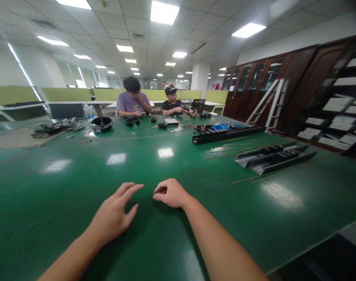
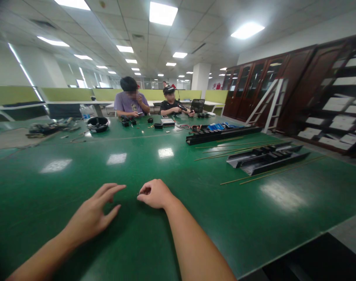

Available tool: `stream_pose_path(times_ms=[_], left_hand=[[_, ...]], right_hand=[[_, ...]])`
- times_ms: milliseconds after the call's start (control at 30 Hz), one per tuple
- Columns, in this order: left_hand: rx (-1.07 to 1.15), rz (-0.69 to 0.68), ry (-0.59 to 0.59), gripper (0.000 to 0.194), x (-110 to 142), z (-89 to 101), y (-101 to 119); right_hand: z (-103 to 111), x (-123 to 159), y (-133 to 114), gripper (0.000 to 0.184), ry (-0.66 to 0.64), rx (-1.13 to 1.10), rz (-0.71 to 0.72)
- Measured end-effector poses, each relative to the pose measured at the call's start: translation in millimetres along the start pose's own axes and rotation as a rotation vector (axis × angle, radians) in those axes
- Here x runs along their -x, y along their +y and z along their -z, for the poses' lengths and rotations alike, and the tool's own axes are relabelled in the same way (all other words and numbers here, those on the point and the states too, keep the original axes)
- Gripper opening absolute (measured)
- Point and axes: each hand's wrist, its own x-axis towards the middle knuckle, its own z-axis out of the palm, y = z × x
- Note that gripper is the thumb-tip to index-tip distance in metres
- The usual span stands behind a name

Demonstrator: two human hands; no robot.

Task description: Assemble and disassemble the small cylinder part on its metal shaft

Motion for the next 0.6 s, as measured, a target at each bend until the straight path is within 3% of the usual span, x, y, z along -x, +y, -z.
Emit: stream_pose_path(times_ms=[133, 300, 467, 600], left_hand=[[-0.071, -0.242, -0.150, 0.039, -47.6, -50.2, 26.3], [-0.015, -0.244, -0.150, 0.026, -60.1, -72.2, 28.9], [0.113, -0.234, -0.125, 0.032, -52.9, -54.2, 16.4], [0.132, -0.057, 0.031, 0.025, -23.0, -4.8, -16.0]], right_hand=[[5.4, 1.0, 0.1, 0.013, -0.029, 0.034, 0.024], [8.9, 0.3, 3.5, 0.022, -0.035, 0.018, 0.040], [5.2, -1.1, 3.5, 0.016, -0.029, 0.027, -0.007], [3.7, -0.9, 2.2, 0.037, -0.049, -0.064, -0.057]])
